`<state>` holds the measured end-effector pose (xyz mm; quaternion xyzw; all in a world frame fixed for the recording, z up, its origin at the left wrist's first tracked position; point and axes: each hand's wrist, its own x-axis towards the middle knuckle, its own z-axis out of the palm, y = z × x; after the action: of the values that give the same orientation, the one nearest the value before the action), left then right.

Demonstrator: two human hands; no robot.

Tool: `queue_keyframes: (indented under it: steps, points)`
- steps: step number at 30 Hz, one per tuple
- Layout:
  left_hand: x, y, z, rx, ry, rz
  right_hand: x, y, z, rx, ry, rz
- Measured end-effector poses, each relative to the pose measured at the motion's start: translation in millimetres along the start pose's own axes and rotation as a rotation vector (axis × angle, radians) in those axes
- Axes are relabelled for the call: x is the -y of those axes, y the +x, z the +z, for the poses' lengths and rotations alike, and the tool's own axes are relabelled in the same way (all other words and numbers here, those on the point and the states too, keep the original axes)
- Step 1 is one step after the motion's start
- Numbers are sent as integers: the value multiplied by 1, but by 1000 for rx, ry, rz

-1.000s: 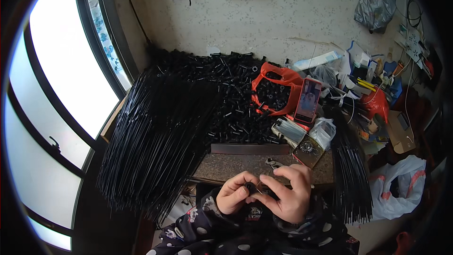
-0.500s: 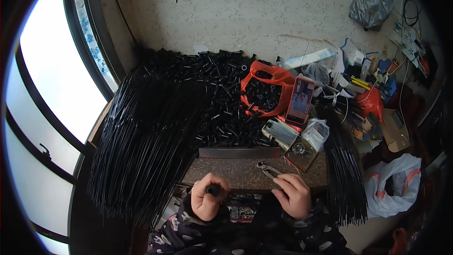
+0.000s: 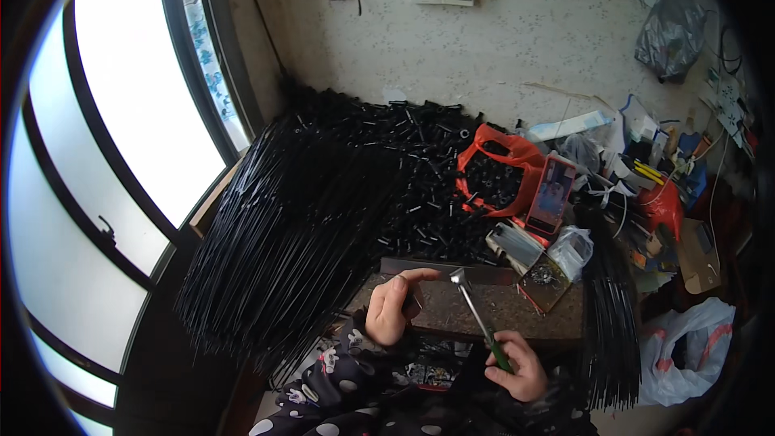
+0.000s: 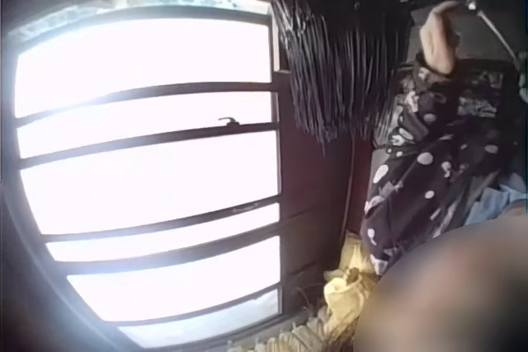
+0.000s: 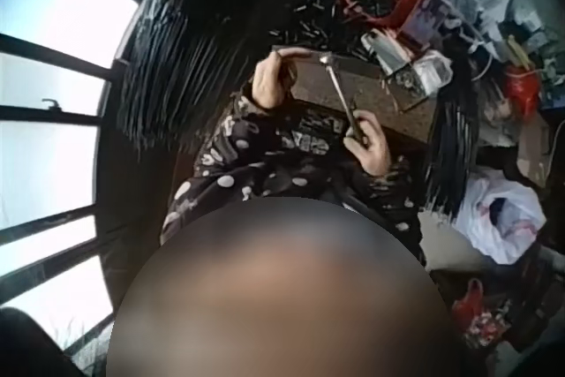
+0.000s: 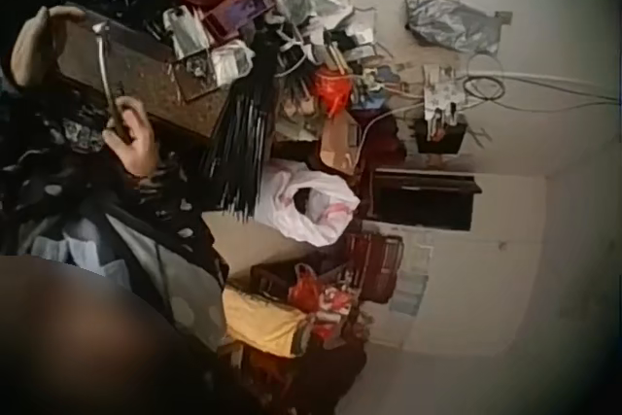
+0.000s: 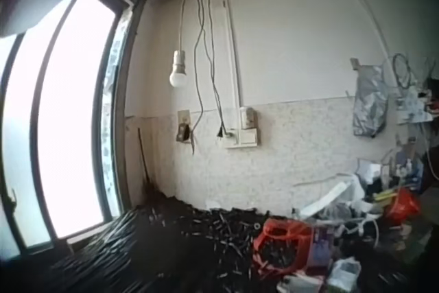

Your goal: The person is assembling and processing bundles of long black rods using manual tools at a manufacturing workstation.

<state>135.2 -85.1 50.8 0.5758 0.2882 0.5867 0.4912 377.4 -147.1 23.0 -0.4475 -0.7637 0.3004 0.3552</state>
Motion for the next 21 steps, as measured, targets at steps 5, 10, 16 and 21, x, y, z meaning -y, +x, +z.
queue_keyframes:
  steps: [5,10,16,21]
  points:
    - [-5,-7,6,-219,126,5,65,10,-20,-106,-562,-335]
    - [-10,-17,8,-241,132,44,58,8,-19,-169,-717,-443]
    - [-17,-22,7,-140,-37,85,45,6,-15,77,68,-123]
    - [-28,-23,12,-124,86,87,53,17,6,244,107,73]
